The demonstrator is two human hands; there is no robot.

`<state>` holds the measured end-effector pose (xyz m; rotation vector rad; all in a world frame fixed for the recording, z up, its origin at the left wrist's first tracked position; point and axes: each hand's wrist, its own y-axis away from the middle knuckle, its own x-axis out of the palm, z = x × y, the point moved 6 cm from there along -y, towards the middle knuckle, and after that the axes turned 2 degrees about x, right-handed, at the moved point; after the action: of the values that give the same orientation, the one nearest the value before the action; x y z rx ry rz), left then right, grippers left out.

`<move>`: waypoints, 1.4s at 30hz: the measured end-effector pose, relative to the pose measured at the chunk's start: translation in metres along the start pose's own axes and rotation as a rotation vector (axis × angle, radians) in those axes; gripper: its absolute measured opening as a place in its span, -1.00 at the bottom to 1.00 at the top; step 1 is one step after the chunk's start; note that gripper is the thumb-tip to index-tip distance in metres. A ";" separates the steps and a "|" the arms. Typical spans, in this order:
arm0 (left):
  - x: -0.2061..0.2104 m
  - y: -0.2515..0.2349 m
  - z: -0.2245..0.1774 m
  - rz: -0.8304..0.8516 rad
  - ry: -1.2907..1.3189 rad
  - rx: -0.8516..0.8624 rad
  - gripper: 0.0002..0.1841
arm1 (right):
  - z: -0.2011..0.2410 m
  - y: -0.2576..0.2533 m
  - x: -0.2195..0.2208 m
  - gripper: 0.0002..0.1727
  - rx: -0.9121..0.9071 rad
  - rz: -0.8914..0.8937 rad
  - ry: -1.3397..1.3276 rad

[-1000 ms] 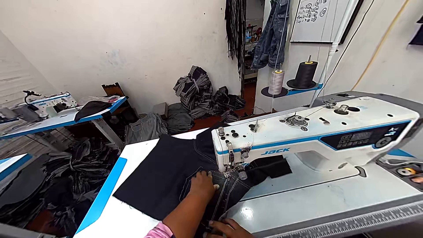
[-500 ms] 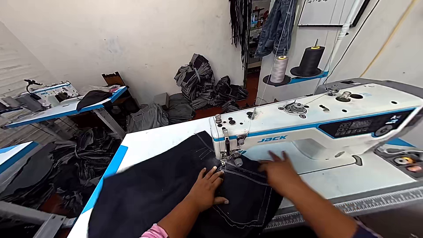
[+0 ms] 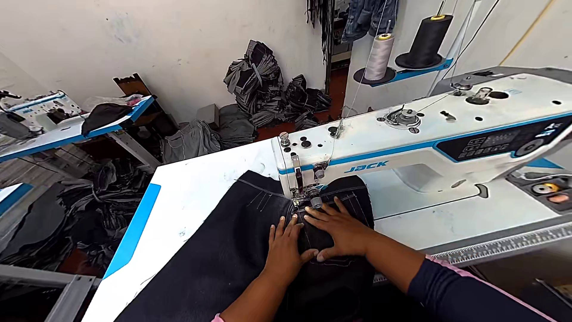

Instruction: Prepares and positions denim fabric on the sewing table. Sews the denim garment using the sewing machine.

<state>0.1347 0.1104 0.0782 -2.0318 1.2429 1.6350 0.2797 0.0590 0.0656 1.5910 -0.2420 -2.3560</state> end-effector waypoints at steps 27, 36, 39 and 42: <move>-0.016 -0.023 0.030 -0.043 -0.022 0.044 -0.10 | -0.005 -0.020 -0.007 -0.10 0.064 -0.079 -0.003; -0.009 -0.008 0.017 -0.004 0.029 0.027 -0.21 | 0.013 -0.006 -0.006 -0.18 0.119 0.010 0.010; -0.004 -0.002 0.018 -0.061 0.055 0.021 -0.19 | 0.024 0.012 0.005 -0.22 0.132 0.020 0.024; -0.009 -0.010 0.023 -0.040 0.047 0.015 -0.17 | 0.021 0.011 0.008 -0.26 0.140 -0.007 0.003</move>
<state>0.1268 0.1355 0.0751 -2.0844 1.2176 1.5637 0.2592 0.0458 0.0696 1.6597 -0.4094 -2.3886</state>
